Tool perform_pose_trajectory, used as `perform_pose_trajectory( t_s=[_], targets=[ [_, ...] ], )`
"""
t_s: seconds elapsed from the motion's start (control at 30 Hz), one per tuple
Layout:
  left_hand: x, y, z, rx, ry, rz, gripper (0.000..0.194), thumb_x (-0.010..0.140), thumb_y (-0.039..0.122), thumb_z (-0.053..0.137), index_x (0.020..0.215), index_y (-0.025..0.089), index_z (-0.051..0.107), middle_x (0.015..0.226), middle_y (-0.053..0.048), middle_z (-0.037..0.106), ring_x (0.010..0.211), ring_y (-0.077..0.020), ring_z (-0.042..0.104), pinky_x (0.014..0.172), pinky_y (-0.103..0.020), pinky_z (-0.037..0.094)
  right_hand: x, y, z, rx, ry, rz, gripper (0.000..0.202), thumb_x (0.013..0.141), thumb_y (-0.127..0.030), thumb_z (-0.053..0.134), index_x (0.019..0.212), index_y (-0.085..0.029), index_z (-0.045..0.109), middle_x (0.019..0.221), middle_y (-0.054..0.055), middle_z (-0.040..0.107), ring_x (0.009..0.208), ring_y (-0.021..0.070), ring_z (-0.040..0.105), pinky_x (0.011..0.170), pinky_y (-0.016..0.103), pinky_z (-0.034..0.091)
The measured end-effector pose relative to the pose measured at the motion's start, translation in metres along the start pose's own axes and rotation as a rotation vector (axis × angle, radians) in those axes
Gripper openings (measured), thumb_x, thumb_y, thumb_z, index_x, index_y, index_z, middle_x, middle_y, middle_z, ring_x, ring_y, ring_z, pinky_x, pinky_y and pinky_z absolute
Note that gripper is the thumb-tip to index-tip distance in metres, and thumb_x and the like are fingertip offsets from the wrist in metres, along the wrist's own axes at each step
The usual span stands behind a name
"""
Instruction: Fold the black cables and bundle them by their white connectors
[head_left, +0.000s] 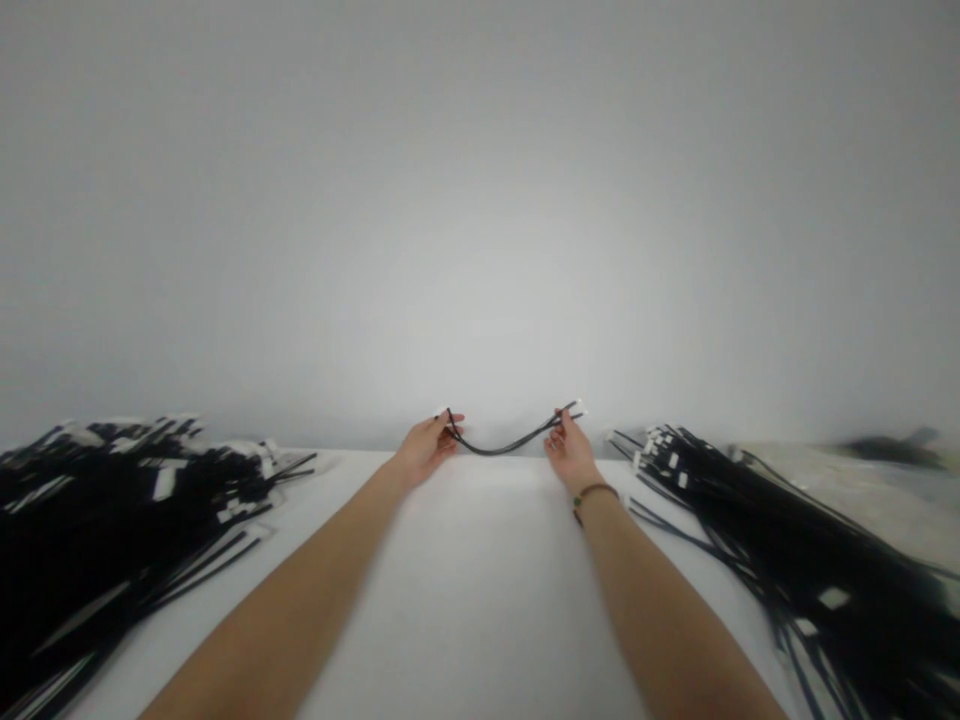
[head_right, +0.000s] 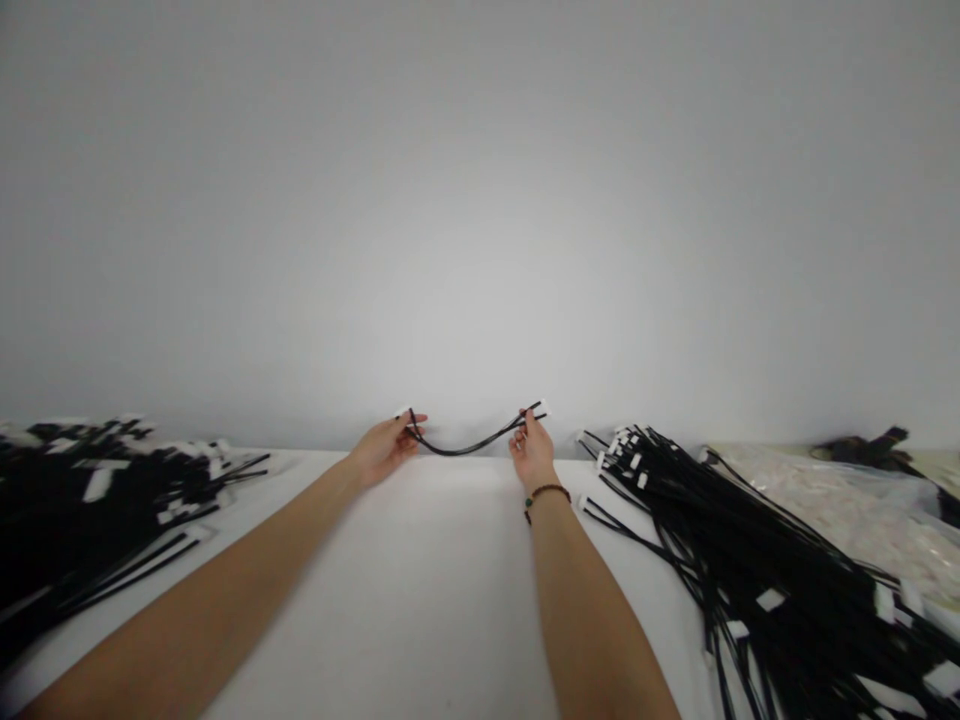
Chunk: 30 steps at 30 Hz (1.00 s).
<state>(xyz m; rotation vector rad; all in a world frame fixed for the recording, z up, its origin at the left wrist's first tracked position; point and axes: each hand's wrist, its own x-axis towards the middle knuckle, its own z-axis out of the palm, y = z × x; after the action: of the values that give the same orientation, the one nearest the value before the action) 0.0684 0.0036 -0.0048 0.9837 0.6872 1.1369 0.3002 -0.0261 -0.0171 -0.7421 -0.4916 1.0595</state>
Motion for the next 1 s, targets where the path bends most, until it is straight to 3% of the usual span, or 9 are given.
perform_pose_trajectory(
  t_s=[0.1,0.27,0.33,0.57,0.77,1.0],
  targets=[
    [-0.008,-0.004,0.012,0.086,-0.173,-0.101,0.026,0.073,0.029,0.056,0.088,0.008,0.06,0.071,-0.009,0.059,0.051,-0.0081,0.051,0.051,-0.021,0.045,-0.003,0.005,0.002,-0.184,-0.092,-0.012,0.018,0.067,-0.036,0.059,0.067,-0.018,0.056,0.04,-0.008,0.03,0.035,0.0043,0.026,0.034,0.018,0.021],
    [-0.014,-0.015,0.024,0.179,-0.297,-0.104,0.022,0.068,0.026,0.062,0.081,0.008,0.062,0.074,-0.009,0.06,0.059,-0.0094,0.054,0.061,-0.023,0.048,-0.02,0.015,0.014,-0.514,-0.53,0.141,0.027,0.059,-0.036,0.066,0.065,-0.011,0.059,0.039,-0.008,0.031,0.036,0.002,0.023,0.035,0.018,0.014],
    [-0.013,-0.018,0.023,0.195,-0.321,-0.09,0.02,0.067,0.024,0.064,0.079,0.008,0.062,0.076,-0.009,0.061,0.06,-0.0091,0.054,0.06,-0.022,0.047,-0.027,0.017,0.019,-0.56,-0.625,0.188,0.027,0.059,-0.036,0.066,0.064,-0.01,0.059,0.04,-0.008,0.032,0.036,0.0017,0.025,0.035,0.017,0.015],
    [-0.008,-0.012,0.011,0.105,-0.22,-0.066,0.027,0.063,0.01,0.066,0.089,0.01,0.062,0.083,-0.009,0.062,0.067,-0.0102,0.057,0.062,-0.019,0.048,-0.03,0.012,0.017,-0.494,-0.676,0.27,0.023,0.06,-0.03,0.068,0.072,-0.011,0.06,0.053,-0.004,0.048,0.044,0.0023,0.042,0.043,0.014,0.034],
    [-0.006,-0.012,0.011,0.151,-0.26,-0.085,0.022,0.064,0.011,0.064,0.087,0.009,0.062,0.084,-0.01,0.062,0.065,-0.0104,0.058,0.061,-0.018,0.049,-0.031,0.012,0.018,-0.583,-0.806,0.343,0.027,0.06,-0.023,0.067,0.084,-0.012,0.063,0.07,0.001,0.058,0.055,0.0049,0.051,0.057,0.018,0.045],
    [-0.005,-0.013,0.01,0.178,-0.322,-0.092,0.02,0.066,0.012,0.063,0.085,0.007,0.062,0.09,-0.014,0.062,0.072,-0.0135,0.059,0.065,-0.021,0.048,-0.031,0.011,0.018,-0.567,-0.815,0.37,0.024,0.059,-0.017,0.067,0.083,-0.012,0.064,0.075,0.004,0.06,0.06,0.0064,0.053,0.062,0.019,0.046]
  ],
)
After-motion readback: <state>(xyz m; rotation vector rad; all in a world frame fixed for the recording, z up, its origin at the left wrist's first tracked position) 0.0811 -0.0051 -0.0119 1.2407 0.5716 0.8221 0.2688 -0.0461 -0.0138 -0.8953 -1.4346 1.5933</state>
